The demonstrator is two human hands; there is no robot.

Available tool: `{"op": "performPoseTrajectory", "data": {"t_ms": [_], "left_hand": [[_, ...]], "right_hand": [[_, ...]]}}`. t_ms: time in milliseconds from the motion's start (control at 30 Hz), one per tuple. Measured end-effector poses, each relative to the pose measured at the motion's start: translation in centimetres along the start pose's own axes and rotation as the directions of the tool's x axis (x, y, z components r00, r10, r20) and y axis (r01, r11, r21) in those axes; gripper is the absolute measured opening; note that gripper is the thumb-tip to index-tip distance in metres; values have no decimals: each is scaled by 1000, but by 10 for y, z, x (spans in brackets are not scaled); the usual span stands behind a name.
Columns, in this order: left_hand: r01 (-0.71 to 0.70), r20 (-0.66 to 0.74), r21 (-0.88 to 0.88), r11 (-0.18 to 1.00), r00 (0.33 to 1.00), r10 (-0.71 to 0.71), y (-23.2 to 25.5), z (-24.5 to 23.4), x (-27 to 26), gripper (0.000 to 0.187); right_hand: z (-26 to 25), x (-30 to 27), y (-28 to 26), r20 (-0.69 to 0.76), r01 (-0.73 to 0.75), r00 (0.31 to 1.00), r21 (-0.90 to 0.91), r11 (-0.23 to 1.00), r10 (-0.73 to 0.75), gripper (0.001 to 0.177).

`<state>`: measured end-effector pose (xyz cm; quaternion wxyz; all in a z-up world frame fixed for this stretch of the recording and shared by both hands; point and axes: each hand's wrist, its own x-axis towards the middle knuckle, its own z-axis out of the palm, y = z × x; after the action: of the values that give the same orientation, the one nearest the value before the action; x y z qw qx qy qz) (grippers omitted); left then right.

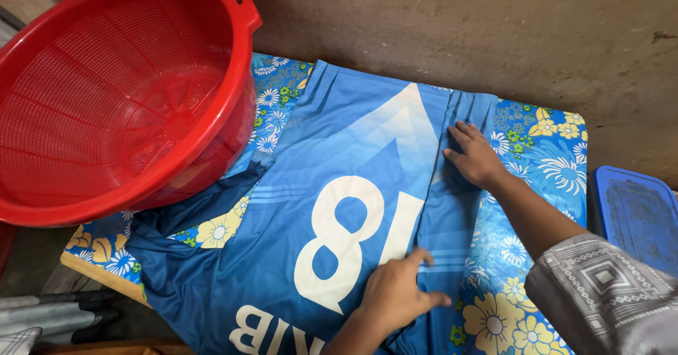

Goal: The person folds a blue sports jersey on a floral-patterned table. They smooth the fabric, fold the sleeves inward, fold the sides, and then fold the shirt in half and again to create a compact rectangle.

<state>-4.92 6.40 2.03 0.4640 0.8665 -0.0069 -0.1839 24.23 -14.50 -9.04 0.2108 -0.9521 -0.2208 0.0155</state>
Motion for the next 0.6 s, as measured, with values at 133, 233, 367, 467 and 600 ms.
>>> {"op": "performPoseTrajectory", "data": {"t_ms": [133,233,367,467,600], "left_hand": [[48,165,26,999,985,-52,-8,1,-12,47],[-1,266,-5,1000,964,2,-25,2,-16,47],[-97,333,-44,994,937,106,-50,1,-17,47],[-84,302,-161,983,944,130,-61,4,-23,45],[94,382,-320,943,923,37,-68,5,-37,41]], "right_hand": [[-14,-3,-4,43,-20,999,24,1000,19,61],[-30,-30,-27,-116,-47,992,76,996,56,51],[-34,-89,-85,-250,-88,962,105,991,112,39],[-27,-133,-121,-238,-40,969,81,996,59,44],[-16,-186,-144,-230,-55,972,-52,997,41,59]]}}
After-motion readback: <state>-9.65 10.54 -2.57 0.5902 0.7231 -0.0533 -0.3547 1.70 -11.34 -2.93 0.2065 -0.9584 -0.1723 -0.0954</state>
